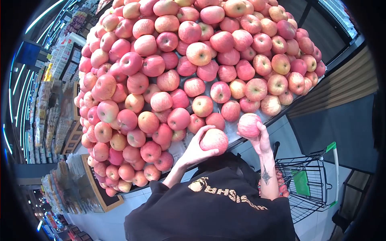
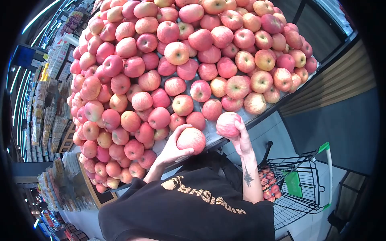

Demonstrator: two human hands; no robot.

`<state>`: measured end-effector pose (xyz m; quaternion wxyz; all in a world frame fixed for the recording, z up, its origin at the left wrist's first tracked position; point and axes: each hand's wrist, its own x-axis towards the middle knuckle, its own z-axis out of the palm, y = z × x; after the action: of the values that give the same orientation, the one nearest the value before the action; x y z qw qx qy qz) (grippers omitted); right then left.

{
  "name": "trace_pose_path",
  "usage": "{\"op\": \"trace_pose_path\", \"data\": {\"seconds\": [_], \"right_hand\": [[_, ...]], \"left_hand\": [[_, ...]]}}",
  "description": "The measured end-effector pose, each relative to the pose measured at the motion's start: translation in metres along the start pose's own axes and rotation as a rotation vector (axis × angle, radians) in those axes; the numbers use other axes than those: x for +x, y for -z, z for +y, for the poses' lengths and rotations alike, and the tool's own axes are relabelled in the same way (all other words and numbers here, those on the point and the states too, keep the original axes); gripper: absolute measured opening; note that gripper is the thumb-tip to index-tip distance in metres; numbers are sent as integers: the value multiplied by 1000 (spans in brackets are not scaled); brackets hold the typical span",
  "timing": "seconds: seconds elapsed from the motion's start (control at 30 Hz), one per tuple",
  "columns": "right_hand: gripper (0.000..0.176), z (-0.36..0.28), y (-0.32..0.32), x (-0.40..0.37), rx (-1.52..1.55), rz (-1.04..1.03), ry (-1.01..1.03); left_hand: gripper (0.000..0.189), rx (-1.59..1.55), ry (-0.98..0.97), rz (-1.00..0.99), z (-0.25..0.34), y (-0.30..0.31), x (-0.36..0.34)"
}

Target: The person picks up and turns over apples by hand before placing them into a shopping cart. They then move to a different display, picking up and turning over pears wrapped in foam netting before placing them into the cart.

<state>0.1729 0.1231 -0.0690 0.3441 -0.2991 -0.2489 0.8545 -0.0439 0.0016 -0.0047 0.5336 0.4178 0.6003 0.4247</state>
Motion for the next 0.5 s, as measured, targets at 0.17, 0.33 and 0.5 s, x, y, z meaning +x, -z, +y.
{"op": "trace_pose_path", "data": {"seconds": [0.17,0.33,0.5], "right_hand": [[67,-4,-15,-4,6,94,29],[72,-17,-40,-24,76,88,59],[77,-31,-58,-40,82,-46,63]], "left_hand": [[82,-622,-5,-41,-11,-8,19],[88,-1032,147,-66,6,-27,38],[93,-1286,183,-225,11,-36,45]]}}
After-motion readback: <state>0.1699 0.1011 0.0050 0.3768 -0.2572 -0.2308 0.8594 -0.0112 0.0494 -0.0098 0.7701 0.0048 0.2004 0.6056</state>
